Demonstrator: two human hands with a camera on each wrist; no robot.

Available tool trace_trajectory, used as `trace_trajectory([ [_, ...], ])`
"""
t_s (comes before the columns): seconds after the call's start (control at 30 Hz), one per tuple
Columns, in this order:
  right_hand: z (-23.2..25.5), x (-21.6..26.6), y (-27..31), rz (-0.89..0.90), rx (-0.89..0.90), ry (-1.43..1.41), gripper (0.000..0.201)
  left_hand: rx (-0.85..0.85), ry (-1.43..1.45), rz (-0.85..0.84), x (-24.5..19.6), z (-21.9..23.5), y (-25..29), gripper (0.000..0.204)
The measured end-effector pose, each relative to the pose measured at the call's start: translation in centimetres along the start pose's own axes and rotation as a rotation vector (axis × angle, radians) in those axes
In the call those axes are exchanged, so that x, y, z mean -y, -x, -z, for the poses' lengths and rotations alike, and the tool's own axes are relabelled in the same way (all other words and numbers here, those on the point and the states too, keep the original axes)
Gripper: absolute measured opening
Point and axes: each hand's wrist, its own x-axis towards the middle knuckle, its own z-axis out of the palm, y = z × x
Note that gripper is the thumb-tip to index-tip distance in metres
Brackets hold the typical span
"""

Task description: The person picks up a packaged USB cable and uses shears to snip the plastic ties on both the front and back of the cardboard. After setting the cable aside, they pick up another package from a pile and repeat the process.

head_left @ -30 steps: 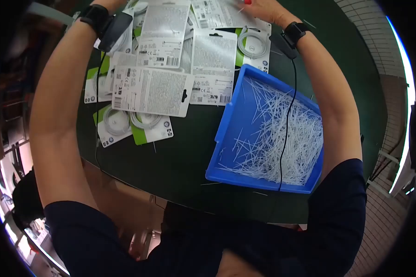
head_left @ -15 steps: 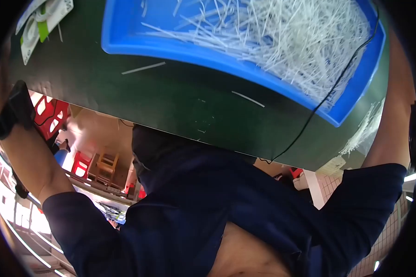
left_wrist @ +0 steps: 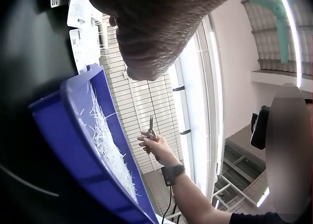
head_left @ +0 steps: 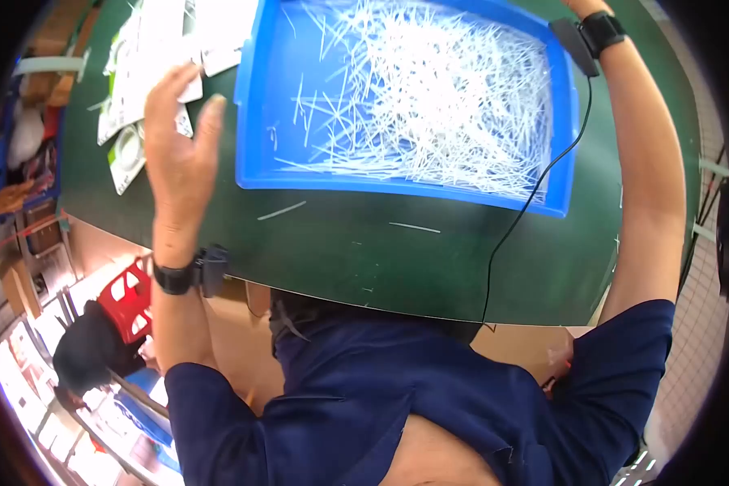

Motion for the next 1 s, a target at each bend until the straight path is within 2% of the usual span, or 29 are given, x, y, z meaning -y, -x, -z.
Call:
trace_trajectory([
  [0.07, 1.7, 0.8, 2.2, -0.076, -0.044, -0.116, 0.024, 0.022, 0.035, -0.023, -1.3, 0.4, 0.0, 0.039],
  [0.13, 3.0, 2.1, 5.8, -0.115, -0.058, -0.087, 0.024, 0.072, 0.121, -0.001, -2.1, 1.2, 0.2, 0.035],
  [0.2, 4.0, 2.3, 7.3, -0.156, -0.056, -0.052, 0.024, 0.016, 0.122, -0.025, -1.9, 1.9, 0.3, 0.033],
  [0.27, 3.5, 0.6, 9.2, -0.057, -0.081, -0.039, 0.041, -0.020, 0.124, -0.045, -1.0, 3.1, 1.8, 0.032],
  [0.37, 4.4, 4.9, 13.6, -0.103, -0.211, -0.176, 0.041, -0.053, 0.165, -0.036, 1.1, 4.4, 3.9, 0.031],
  [0.43, 4.2, 7.5, 16.2, -0.161, -0.264, -0.272, 0.043, -0.033, 0.207, 0.078, 2.9, 4.9, 4.8, 0.030],
  [0.57, 3.6, 14.7, 20.5, -0.254, -0.219, -0.388, 0.047, -0.017, 0.092, 0.001, 6.0, 7.4, 4.0, 0.029],
  [0.63, 2.7, 17.3, 22.4, -0.261, -0.199, -0.469, 0.050, -0.007, -0.003, -0.018, 9.0, 7.4, 2.5, 0.029],
  [0.7, 2.1, 18.8, 24.8, -0.295, -0.151, -0.600, 0.056, 0.003, -0.088, -0.038, 9.0, 7.7, 2.4, 0.030],
  [0.8, 0.6, 19.7, 27.2, -0.295, -0.102, -0.728, 0.065, 0.191, -0.044, 0.364, 7.1, 8.0, 1.5, 0.033],
  [0.83, -0.2, 19.9, 28.0, -0.290, -0.099, -0.740, 0.065, 0.192, -0.057, 0.367, 7.1, 7.7, 2.1, 0.033],
  [0.93, -1.7, 19.1, 28.8, -0.335, 0.006, -0.816, 0.072, 0.066, 0.766, 0.837, 8.8, 5.0, 4.8, 0.037],
  [0.97, -1.9, 19.1, 28.4, -0.326, 0.013, -0.821, 0.072, 0.058, 0.758, 0.844, 9.7, 4.2, 5.1, 0.037],
  [1.0, -1.9, 19.2, 27.9, -0.278, 0.012, -0.749, 0.072, -0.072, 0.961, 0.943, 10.7, 3.4, 5.0, 0.037],
])
